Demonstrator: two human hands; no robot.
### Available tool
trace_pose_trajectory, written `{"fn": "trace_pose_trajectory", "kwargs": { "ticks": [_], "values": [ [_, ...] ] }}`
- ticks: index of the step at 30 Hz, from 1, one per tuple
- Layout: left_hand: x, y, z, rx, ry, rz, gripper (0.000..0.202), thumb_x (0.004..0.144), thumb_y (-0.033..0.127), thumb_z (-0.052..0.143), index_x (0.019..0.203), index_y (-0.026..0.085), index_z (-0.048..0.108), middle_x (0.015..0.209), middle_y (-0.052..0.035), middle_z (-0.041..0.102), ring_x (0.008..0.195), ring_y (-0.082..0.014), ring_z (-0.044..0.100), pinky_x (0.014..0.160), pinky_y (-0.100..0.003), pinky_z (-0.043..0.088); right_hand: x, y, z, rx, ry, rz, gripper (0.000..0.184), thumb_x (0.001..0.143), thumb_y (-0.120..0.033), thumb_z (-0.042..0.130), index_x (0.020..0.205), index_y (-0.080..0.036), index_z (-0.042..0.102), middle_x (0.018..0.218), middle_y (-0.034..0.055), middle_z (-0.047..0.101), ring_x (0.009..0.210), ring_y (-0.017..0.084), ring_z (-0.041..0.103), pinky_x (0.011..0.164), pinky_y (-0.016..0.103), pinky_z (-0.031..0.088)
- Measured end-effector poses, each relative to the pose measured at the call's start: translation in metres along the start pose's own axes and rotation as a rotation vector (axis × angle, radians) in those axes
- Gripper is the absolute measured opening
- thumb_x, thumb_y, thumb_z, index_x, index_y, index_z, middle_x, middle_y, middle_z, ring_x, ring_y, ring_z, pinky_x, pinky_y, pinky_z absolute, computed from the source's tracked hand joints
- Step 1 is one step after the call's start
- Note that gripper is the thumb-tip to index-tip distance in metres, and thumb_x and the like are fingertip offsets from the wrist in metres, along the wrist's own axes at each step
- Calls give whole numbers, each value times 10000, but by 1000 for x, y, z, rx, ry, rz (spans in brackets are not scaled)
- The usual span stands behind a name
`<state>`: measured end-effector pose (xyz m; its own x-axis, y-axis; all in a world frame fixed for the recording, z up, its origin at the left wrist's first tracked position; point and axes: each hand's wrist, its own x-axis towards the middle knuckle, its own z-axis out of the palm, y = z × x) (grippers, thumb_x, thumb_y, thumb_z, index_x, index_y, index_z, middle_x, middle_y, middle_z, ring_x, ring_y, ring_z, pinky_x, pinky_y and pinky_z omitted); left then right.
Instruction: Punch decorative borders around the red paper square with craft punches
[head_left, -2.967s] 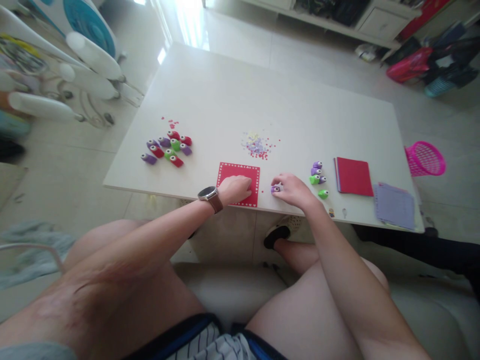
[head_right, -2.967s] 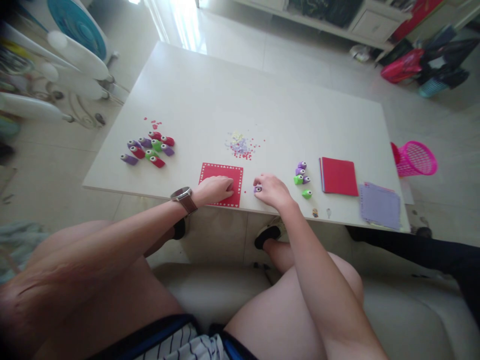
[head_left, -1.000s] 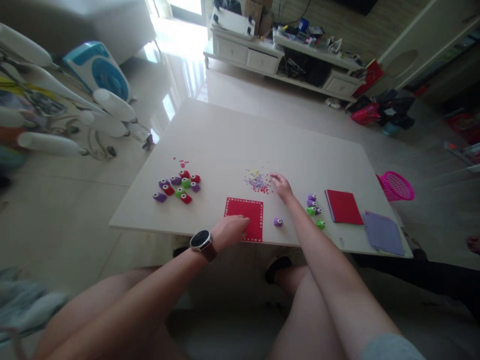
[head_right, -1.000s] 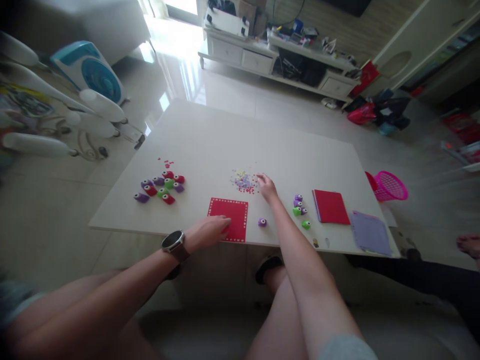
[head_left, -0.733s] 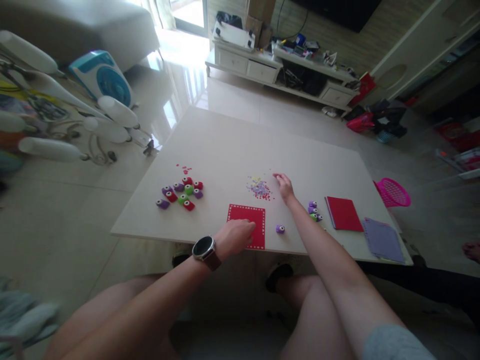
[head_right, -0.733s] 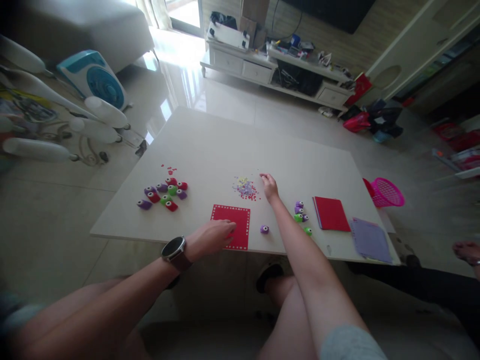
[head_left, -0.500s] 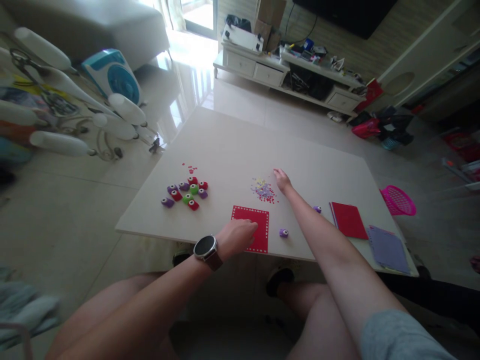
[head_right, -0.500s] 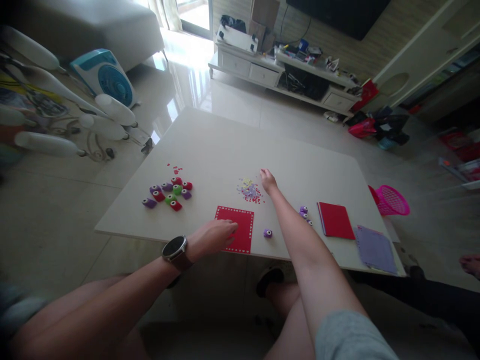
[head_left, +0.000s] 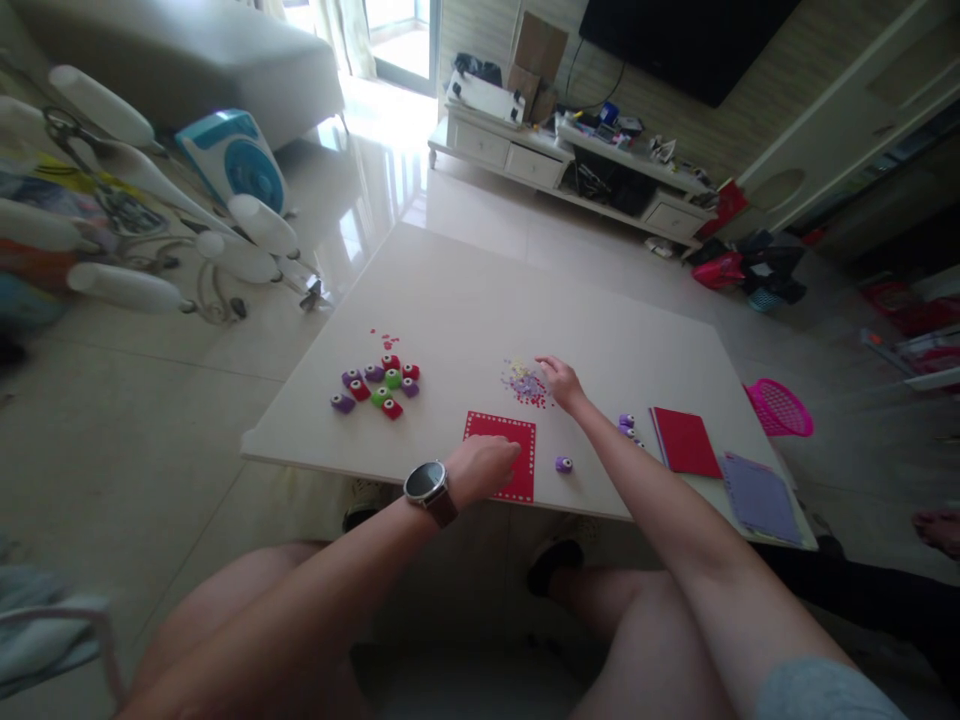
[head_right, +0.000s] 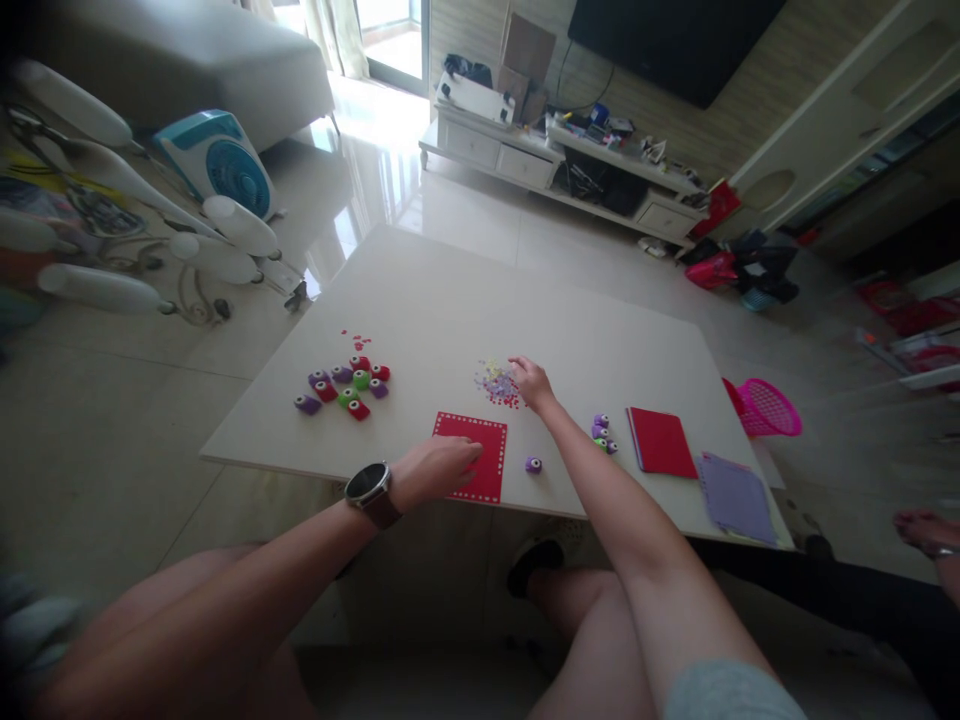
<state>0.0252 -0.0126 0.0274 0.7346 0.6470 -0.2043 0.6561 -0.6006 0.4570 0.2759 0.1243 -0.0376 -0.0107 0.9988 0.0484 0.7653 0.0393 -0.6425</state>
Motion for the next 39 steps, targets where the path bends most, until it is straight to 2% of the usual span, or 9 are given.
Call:
{"fn": "trace_pose_trajectory", "kwargs": {
  "ticks": [5,8,11,15,21,27,30,34,39],
  "values": [
    [4,5,-5,8,-1,9,231,939,141,492,989,144,717,1002,-136,764,899,-261,743,782,-354,569,18,-29,29,-171,-257,-224,492,957,-291,503,1421,-233,658,1594,59,538,1535,218,426,1275,441,333],
    [7,7,-8,2,4,11,226,945,142,500,982,137,723,992,-145,763,904,-266,745,794,-358,571,15,-34,32,-337,-349,-318,487,990,-296,490,1438,-200,653,1597,85,525,1522,243,448,1281,442,329],
    [8,7,-8,-5,9,12,222,945,142,507,984,139,725,996,-149,763,906,-269,747,789,-361,573,1,-24,16,-419,-314,-359,428,1011,-306,476,1356,-221,715,1502,84,626,1438,258,554,1248,462,384],
    [7,7,-10,-4,1,27,236,943,127,498,1005,134,725,1021,-148,768,921,-270,748,787,-360,575,-12,-17,-1,-447,-202,-355,449,1025,-288,438,1387,-192,686,1496,105,631,1444,253,545,1220,463,412],
    [4,11,-11,20,-8,0,240,953,130,498,1010,133,730,1024,-151,771,931,-270,748,796,-351,571,-6,-37,25,-478,-328,-466,489,1015,-289,484,1464,-151,620,1590,132,527,1491,263,488,1266,452,339],
    [5,14,-10,4,-27,-1,243,944,134,506,1019,138,736,1026,-155,767,929,-282,750,788,-366,577,-15,-31,17,-535,-244,-421,402,1051,-301,425,1254,-178,749,1385,139,707,1336,264,626,1228,469,380],
    [6,12,-9,-3,-15,-3,234,940,132,516,1006,136,741,1024,-161,770,924,-288,753,782,-372,575,-26,-28,13,-522,-239,-477,443,1026,-271,448,1391,-163,674,1513,134,612,1441,264,537,1249,465,358],
    [6,10,-8,18,-5,-11,253,938,116,498,992,127,745,995,-160,775,914,-294,756,763,-373,573,-34,-28,19,-516,-366,-597,512,1008,-257,471,1495,-151,588,1602,114,517,1518,250,449,1286,448,301],
    [6,12,-8,27,-23,7,248,925,122,509,1009,139,743,1011,-152,773,933,-287,755,761,-361,577,-20,-18,16,-506,-252,-447,461,1043,-302,406,1347,-129,706,1474,159,640,1460,272,525,1267,475,329]
  ]
}}
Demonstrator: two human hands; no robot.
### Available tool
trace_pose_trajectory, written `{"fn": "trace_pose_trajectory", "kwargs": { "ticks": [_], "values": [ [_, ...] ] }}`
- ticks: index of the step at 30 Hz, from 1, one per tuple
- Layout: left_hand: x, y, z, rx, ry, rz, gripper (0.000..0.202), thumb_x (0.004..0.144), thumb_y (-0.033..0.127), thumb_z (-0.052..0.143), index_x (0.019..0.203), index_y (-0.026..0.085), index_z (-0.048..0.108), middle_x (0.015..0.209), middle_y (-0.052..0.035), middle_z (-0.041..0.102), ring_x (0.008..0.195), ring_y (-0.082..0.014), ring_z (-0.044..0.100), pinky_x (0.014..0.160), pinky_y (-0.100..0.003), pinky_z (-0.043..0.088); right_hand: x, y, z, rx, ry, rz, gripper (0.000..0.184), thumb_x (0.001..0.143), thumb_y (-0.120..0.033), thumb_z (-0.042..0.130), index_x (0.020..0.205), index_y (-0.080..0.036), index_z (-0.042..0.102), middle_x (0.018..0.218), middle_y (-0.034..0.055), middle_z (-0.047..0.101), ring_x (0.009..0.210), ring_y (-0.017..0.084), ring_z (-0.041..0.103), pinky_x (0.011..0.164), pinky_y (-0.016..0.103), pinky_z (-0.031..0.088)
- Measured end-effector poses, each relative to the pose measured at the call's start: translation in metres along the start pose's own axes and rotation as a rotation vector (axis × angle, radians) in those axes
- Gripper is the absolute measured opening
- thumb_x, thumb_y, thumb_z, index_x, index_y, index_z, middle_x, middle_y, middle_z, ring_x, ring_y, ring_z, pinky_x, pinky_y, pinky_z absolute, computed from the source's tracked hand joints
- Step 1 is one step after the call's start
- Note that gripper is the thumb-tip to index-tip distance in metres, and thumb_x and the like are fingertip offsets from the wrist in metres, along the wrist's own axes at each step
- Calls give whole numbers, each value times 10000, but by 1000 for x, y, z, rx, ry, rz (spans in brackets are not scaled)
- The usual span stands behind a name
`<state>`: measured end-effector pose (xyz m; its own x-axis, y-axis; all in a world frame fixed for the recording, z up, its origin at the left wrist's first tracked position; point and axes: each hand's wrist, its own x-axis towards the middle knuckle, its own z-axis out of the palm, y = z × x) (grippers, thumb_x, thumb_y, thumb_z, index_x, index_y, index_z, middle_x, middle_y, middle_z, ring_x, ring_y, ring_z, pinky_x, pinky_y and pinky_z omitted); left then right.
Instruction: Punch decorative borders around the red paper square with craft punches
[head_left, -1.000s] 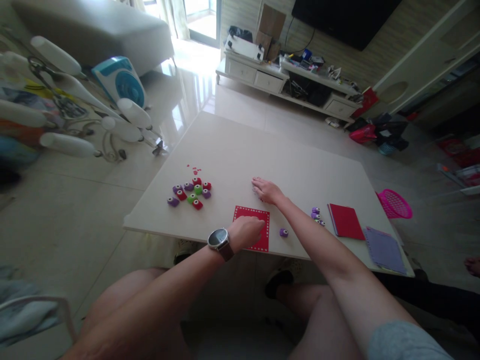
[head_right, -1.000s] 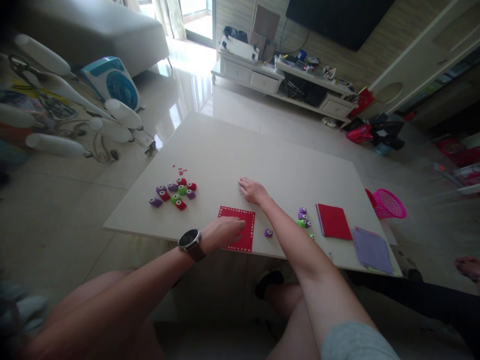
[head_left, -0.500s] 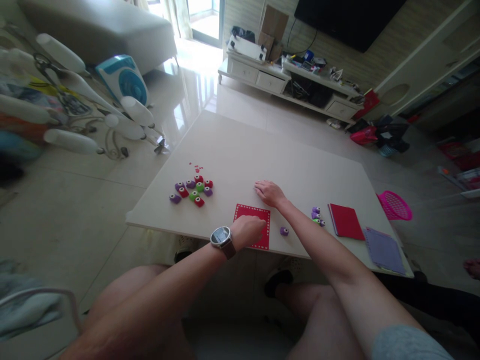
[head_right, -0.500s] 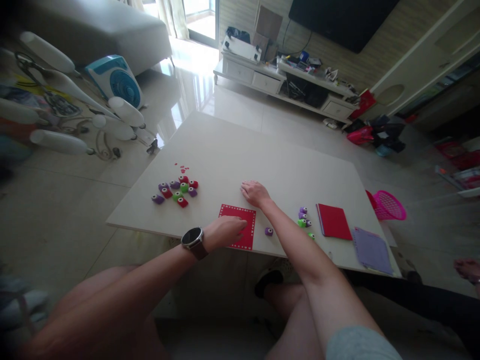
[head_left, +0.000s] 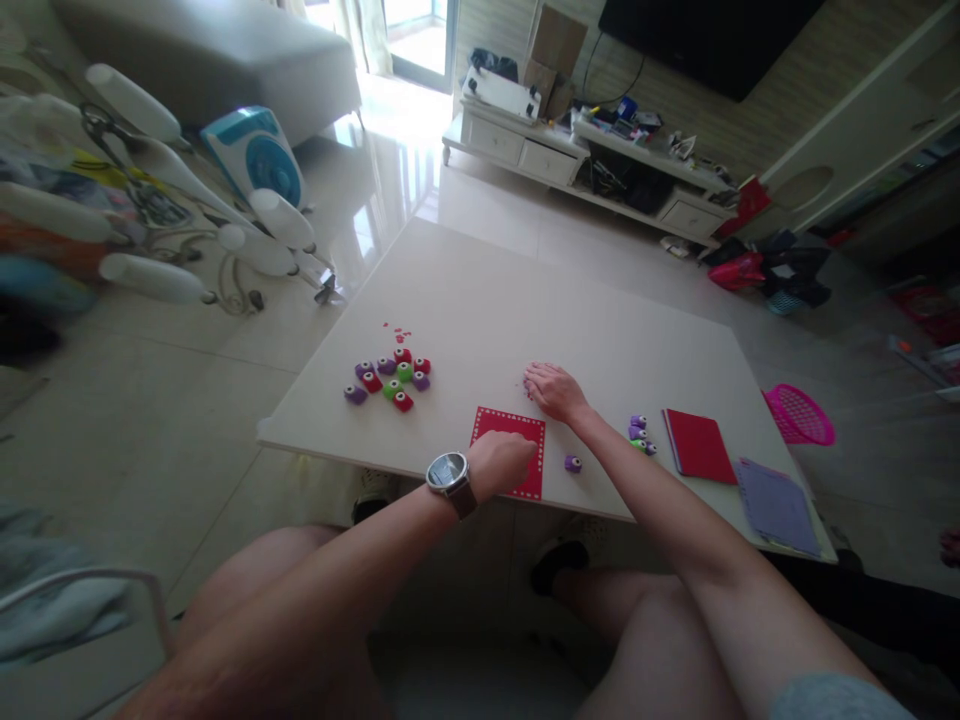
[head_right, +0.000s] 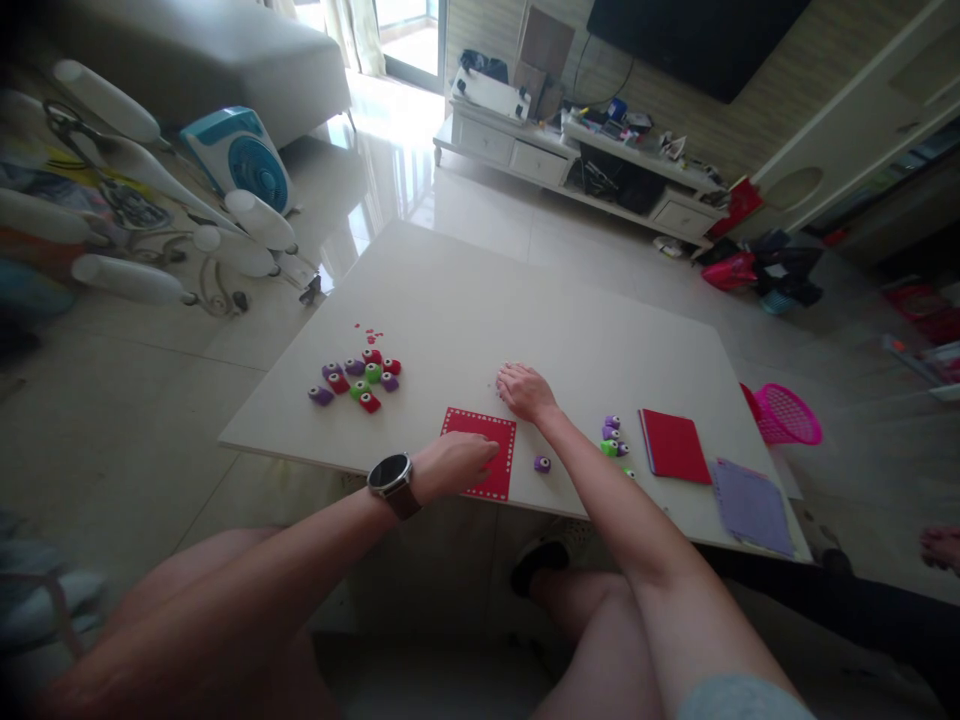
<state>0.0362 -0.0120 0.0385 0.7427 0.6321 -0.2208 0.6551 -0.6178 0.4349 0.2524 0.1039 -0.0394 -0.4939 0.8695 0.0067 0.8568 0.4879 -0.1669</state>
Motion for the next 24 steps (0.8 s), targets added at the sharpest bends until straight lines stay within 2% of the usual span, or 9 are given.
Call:
{"fn": "trace_pose_trajectory", "kwargs": {
  "ticks": [3,5,7,10,13,16,18,22,24],
  "values": [
    [1,-1,0,0,-8,-5,257,917,121,510,1020,143,743,1015,-152,771,928,-278,753,763,-354,581,11,13,0,122,99,202,475,1038,-298,385,1366,-144,693,1496,144,624,1450,261,537,1242,478,376],
    [2,-2,1,0,-8,-8,266,920,119,499,1023,143,744,1013,-151,772,927,-275,752,764,-352,582,19,18,2,221,100,274,476,1018,-293,410,1391,-165,677,1529,114,598,1471,238,516,1251,454,373],
    [2,-2,1,5,-6,-8,277,928,120,486,1028,139,743,1018,-150,774,934,-276,754,767,-353,583,24,21,3,310,64,256,457,1000,-307,444,1360,-196,703,1518,83,612,1466,225,524,1250,429,379],
    [2,-1,0,10,-18,-9,281,929,117,485,1036,135,744,1033,-147,777,946,-272,756,774,-346,583,22,25,2,379,64,222,416,1006,-371,445,1184,-230,795,1352,66,736,1324,241,655,1177,403,462],
    [1,0,-2,11,-21,-17,282,923,109,491,1042,131,746,1051,-143,778,951,-277,759,783,-353,586,12,32,-7,393,194,286,467,1014,-410,407,1036,-216,832,1162,81,810,1174,262,738,1098,398,522],
    [0,0,-4,13,-7,-12,283,925,109,488,1041,131,745,1056,-139,780,950,-283,760,774,-360,588,-5,36,-17,380,326,336,528,1037,-404,341,1097,-192,821,1174,102,804,1184,268,733,1093,415,526],
    [0,0,-3,16,0,-7,283,931,110,482,1035,134,745,1050,-138,782,950,-279,760,768,-353,586,-17,33,-20,305,282,231,507,1043,-378,350,1212,-184,787,1294,111,760,1264,261,693,1128,422,503],
    [0,1,-1,28,18,-3,288,943,113,476,1041,130,745,1024,-141,782,944,-270,758,768,-341,580,-33,13,-14,17,-14,-176,504,1043,-304,410,1499,-209,601,1594,67,527,1535,245,426,1246,460,371],
    [1,2,-1,34,26,-1,284,945,114,479,1036,121,748,1010,-148,781,939,-273,757,769,-342,577,-33,4,-7,-103,-92,-257,536,1046,-293,415,1566,-214,521,1643,54,456,1574,249,353,1266,475,331]
  ]
}}
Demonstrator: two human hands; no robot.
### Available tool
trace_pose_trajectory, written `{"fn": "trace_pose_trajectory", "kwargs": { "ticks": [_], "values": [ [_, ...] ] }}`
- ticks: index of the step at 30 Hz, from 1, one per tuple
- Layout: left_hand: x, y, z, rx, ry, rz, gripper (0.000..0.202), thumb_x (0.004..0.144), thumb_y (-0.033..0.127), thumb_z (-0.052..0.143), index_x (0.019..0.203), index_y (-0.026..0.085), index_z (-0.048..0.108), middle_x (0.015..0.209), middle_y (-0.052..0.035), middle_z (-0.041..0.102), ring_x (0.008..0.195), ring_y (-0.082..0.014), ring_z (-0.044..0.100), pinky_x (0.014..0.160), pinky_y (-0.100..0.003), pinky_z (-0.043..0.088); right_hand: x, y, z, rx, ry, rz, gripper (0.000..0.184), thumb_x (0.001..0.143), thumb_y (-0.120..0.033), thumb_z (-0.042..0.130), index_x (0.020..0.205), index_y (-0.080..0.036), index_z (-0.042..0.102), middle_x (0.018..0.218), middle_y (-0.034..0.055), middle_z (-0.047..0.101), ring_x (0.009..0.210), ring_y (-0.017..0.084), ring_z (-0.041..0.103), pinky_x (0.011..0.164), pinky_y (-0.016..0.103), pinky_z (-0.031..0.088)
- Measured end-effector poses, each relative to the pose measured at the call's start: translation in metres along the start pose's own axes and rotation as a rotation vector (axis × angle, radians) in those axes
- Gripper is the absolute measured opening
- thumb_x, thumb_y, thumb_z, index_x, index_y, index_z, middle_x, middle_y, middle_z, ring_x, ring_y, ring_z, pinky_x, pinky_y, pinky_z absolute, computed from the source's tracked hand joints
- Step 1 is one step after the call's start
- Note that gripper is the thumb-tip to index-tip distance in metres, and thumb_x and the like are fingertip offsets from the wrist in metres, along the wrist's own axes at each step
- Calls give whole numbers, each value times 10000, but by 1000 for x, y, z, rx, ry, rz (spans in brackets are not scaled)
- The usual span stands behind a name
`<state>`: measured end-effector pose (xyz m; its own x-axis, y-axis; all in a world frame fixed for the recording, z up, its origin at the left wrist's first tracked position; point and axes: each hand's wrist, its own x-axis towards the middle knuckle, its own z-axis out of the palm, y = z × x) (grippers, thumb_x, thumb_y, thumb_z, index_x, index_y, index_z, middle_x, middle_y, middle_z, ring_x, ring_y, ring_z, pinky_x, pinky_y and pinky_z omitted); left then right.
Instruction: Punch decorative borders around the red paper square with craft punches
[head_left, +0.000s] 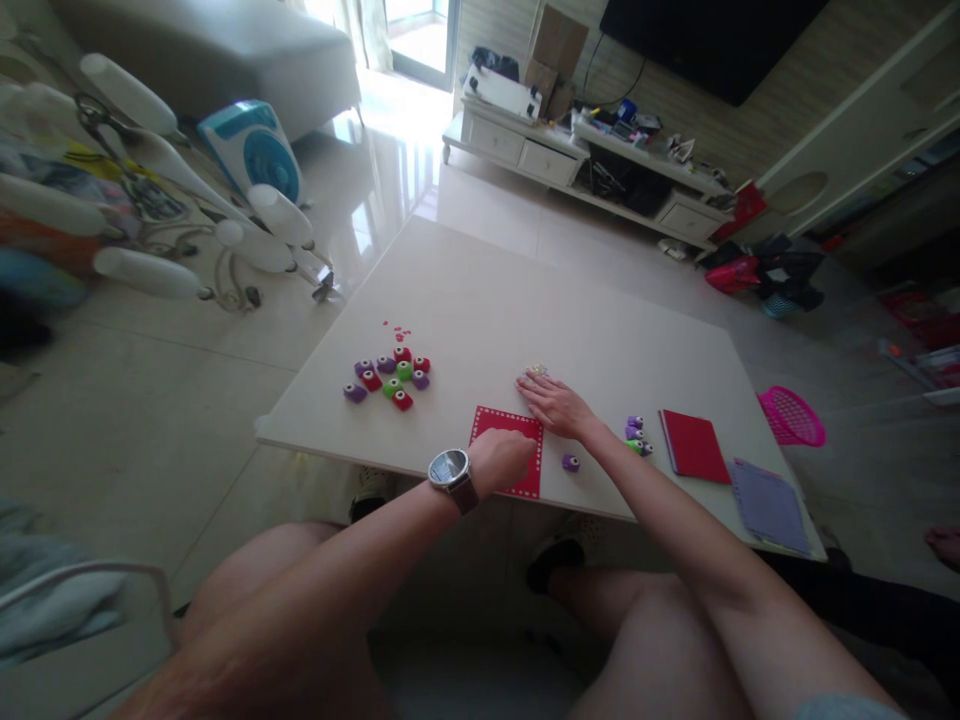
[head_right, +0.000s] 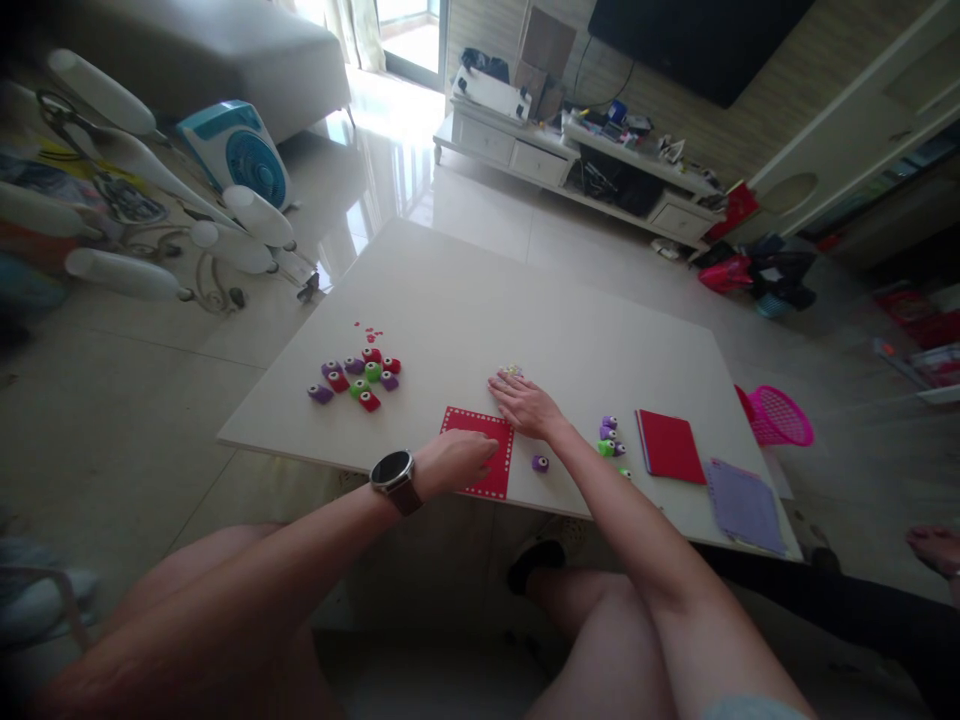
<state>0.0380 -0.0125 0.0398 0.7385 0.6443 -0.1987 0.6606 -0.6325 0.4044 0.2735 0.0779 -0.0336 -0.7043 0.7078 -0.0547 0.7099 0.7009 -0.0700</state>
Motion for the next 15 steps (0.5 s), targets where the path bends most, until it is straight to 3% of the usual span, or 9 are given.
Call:
{"fn": "trace_pose_trajectory", "kwargs": {
  "ticks": [7,11,15],
  "values": [
    [0,-1,-1,-31,5,1,247,935,111,518,1019,125,750,1007,-158,776,921,-282,757,754,-346,567,-3,9,0,-89,66,191,574,1077,-316,342,1633,-187,406,1683,75,382,1600,259,290,1248,491,341],
    [1,-2,0,-28,3,4,245,938,115,521,1021,122,751,1018,-159,778,927,-283,758,766,-350,573,-13,4,0,-95,16,125,592,1061,-274,350,1649,-213,372,1678,54,398,1594,245,306,1243,479,335],
    [3,0,3,0,-11,6,277,952,119,492,1048,120,751,1010,-154,782,943,-282,760,779,-354,584,3,-9,9,-116,-21,63,587,1064,-305,357,1646,-230,376,1695,31,365,1601,252,288,1263,496,279]
  ]
}}
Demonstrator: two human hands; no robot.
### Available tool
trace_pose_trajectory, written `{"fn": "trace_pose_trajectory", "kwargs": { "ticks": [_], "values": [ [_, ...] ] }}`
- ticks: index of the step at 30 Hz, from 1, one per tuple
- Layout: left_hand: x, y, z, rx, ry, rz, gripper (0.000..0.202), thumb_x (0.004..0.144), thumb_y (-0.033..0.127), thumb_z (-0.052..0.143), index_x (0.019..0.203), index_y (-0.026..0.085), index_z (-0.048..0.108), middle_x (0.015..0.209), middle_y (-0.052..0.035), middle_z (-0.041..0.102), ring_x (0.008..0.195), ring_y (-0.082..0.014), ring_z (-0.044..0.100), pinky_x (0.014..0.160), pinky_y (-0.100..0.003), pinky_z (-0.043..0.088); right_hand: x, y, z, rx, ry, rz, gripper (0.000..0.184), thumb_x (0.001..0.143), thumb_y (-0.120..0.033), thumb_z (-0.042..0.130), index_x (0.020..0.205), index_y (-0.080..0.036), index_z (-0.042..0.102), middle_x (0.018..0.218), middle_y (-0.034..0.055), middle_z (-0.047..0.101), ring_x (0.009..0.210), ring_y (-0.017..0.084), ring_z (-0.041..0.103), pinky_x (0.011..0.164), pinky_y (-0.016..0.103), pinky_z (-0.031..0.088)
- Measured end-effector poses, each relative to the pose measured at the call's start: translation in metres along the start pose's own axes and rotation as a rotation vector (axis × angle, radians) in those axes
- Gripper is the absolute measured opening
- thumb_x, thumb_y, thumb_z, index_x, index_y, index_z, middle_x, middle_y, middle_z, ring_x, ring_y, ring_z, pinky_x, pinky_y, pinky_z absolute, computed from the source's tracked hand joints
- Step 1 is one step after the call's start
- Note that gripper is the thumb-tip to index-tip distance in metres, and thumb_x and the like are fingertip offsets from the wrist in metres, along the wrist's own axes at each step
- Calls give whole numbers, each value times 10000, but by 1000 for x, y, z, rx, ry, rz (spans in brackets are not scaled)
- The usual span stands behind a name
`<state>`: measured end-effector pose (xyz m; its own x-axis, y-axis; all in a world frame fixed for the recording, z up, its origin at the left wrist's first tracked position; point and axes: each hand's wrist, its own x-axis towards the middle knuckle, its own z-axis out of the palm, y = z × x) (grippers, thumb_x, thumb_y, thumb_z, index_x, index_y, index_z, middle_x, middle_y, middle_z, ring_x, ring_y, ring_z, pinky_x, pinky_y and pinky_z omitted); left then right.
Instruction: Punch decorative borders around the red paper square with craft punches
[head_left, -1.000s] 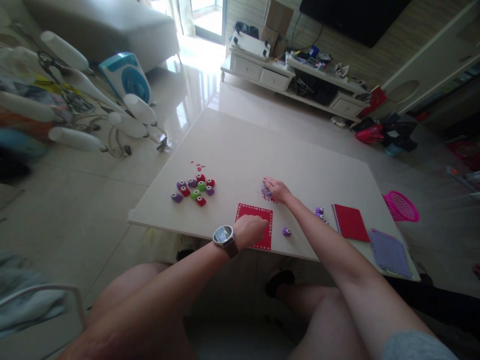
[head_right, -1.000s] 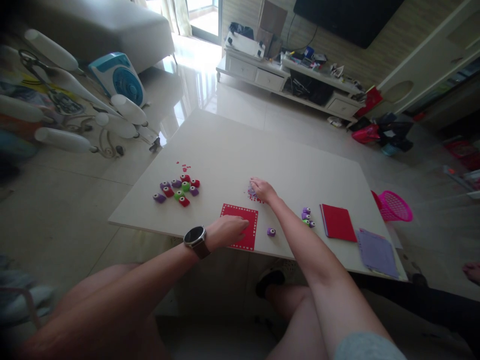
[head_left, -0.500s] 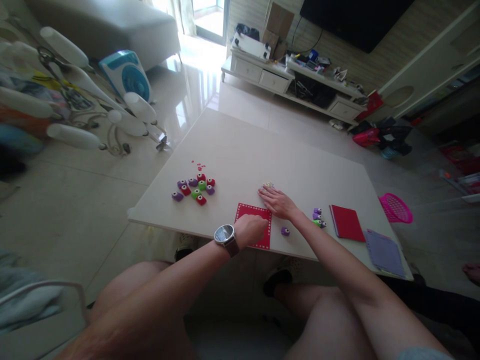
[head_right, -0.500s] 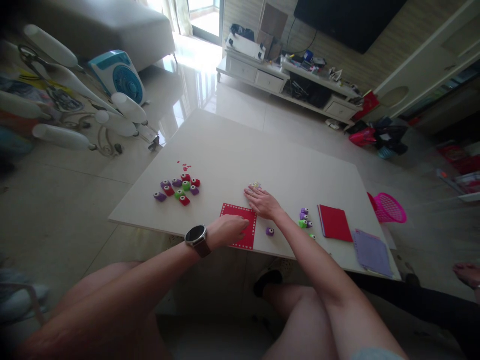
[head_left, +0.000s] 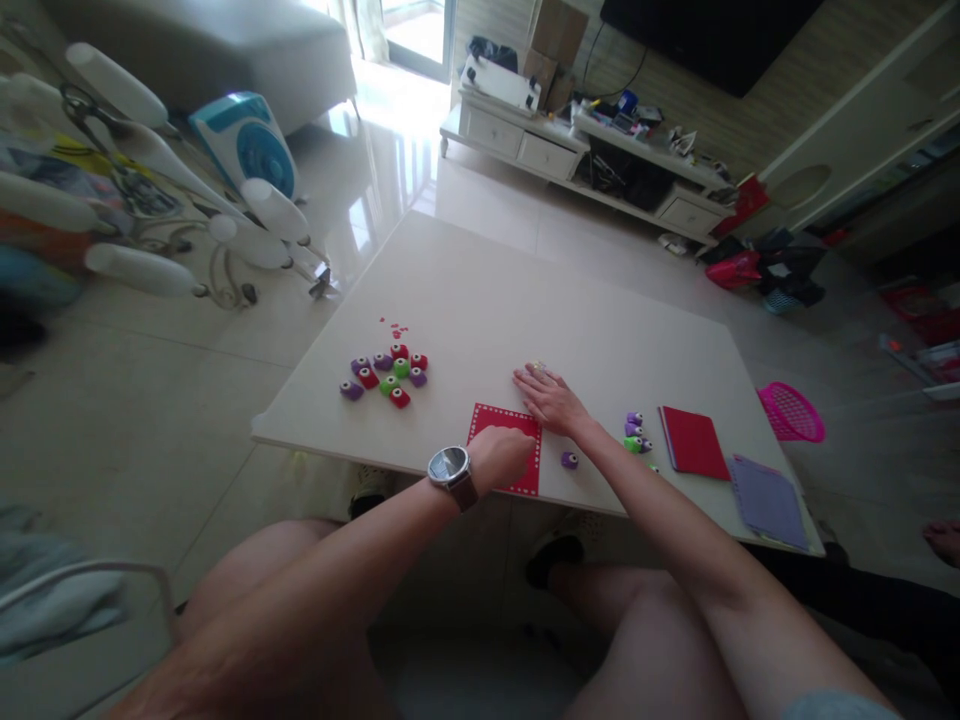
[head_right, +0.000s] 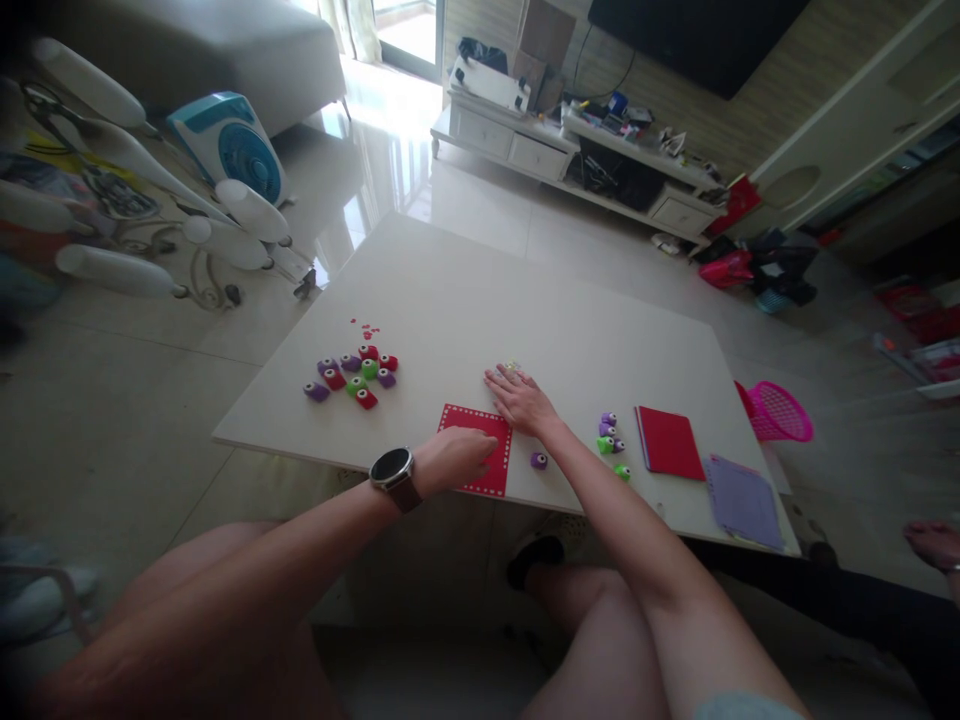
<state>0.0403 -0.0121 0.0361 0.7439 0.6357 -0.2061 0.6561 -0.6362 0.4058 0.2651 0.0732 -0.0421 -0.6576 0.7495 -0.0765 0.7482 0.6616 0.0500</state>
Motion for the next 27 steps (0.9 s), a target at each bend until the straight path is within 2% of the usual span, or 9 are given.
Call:
{"fn": "trace_pose_trajectory", "kwargs": {
  "ticks": [4,7,9,11,13,17,21,23,27],
  "values": [
    [2,1,2,0,1,4,285,954,119,488,1058,125,753,1017,-152,784,943,-275,762,786,-353,593,13,-2,2,-1,42,111,571,1070,-338,349,1627,-229,417,1662,51,431,1584,262,328,1247,514,273],
    [1,1,2,-10,-1,4,288,941,100,489,1051,122,754,1047,-152,786,956,-285,765,794,-366,598,2,5,-2,-18,110,186,580,1074,-321,321,1639,-209,388,1680,60,398,1599,247,292,1238,494,259],
    [1,1,1,-17,6,4,285,940,96,491,1045,119,755,1052,-154,786,965,-290,767,797,-370,600,-13,11,-4,-35,107,114,593,1072,-295,313,1660,-221,337,1697,54,358,1610,235,259,1241,484,224],
    [0,1,0,-23,5,-2,275,943,103,503,1048,119,756,1052,-159,785,971,-290,768,800,-368,601,-25,15,-1,-45,47,-13,606,1073,-288,315,1677,-266,282,1692,44,362,1606,235,269,1247,505,175],
    [-1,1,-1,-23,-3,-6,269,944,110,513,1060,122,755,1050,-159,785,976,-289,769,808,-368,604,-31,17,5,-47,-7,-77,609,1077,-310,319,1682,-308,246,1680,32,381,1597,239,291,1243,523,155],
    [-1,3,-3,-12,-4,0,275,941,113,513,1071,129,755,1036,-150,786,974,-286,770,807,-369,612,-21,19,11,-54,-16,41,604,1086,-331,281,1686,-337,202,1691,15,350,1602,248,275,1230,566,158],
    [-1,5,-4,-18,-10,-8,282,931,103,511,1062,131,759,1032,-149,787,955,-279,771,784,-355,605,-25,26,2,-67,107,189,613,1090,-330,266,1695,-316,164,1712,34,294,1616,255,229,1226,572,161],
    [-1,5,-5,-27,-9,-5,277,929,105,515,1058,133,758,1034,-149,786,959,-278,769,782,-353,598,-39,32,-1,-65,110,147,629,1085,-304,279,1698,-307,138,1708,50,306,1610,258,248,1220,560,171],
    [-1,4,-3,-41,0,-4,256,932,118,536,1063,131,756,1042,-154,783,968,-281,768,787,-354,591,-66,43,4,-38,-11,-81,671,1060,-263,357,1687,-360,140,1670,29,392,1572,257,346,1218,538,181]
  ]
}}
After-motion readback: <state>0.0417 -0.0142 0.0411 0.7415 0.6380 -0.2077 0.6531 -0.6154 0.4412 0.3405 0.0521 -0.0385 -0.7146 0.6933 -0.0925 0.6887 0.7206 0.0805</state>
